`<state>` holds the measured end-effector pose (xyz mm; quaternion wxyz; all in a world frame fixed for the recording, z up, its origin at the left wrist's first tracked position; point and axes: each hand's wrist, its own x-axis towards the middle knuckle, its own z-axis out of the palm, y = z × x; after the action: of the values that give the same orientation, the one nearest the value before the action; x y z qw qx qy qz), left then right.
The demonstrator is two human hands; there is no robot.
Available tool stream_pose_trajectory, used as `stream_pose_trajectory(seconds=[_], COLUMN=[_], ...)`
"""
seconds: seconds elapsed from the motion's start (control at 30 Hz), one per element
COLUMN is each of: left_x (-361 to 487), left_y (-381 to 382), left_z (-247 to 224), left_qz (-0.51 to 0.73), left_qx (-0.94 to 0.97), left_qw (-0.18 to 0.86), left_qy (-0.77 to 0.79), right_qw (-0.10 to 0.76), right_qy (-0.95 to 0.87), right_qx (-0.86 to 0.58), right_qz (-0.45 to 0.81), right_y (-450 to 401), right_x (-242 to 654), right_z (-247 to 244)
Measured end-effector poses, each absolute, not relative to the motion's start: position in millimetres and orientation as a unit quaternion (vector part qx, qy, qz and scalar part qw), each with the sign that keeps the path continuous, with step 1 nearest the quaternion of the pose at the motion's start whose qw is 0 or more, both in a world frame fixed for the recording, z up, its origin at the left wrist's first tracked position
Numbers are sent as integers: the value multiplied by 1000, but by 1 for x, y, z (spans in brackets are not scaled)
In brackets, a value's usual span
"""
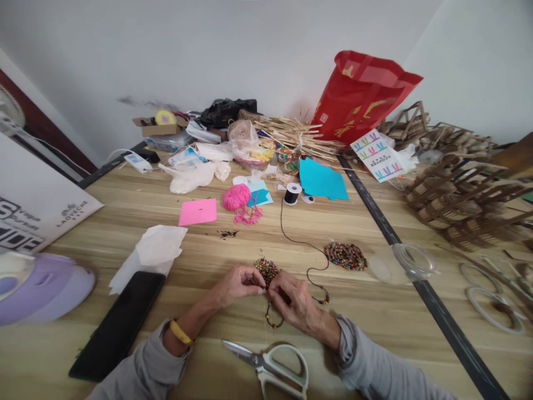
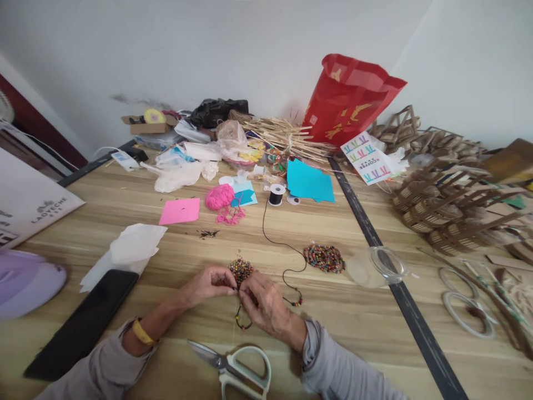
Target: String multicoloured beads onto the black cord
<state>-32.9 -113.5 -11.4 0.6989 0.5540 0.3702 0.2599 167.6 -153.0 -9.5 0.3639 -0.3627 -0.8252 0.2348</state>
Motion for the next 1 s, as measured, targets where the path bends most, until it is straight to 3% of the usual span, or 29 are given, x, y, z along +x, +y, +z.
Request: stream_pose_trajectory(seconds=[1.0], left_x=[-31], left_y=[-114], left_z=[-12], left_qz=[263], left_qx=[535], left_qw=[714], left_qy=[367], right_qw=[365], right_qy=[-825], right_qx=[-359], right_qz=[238], right_y=[-153], right_x=[166], right_z=[-8])
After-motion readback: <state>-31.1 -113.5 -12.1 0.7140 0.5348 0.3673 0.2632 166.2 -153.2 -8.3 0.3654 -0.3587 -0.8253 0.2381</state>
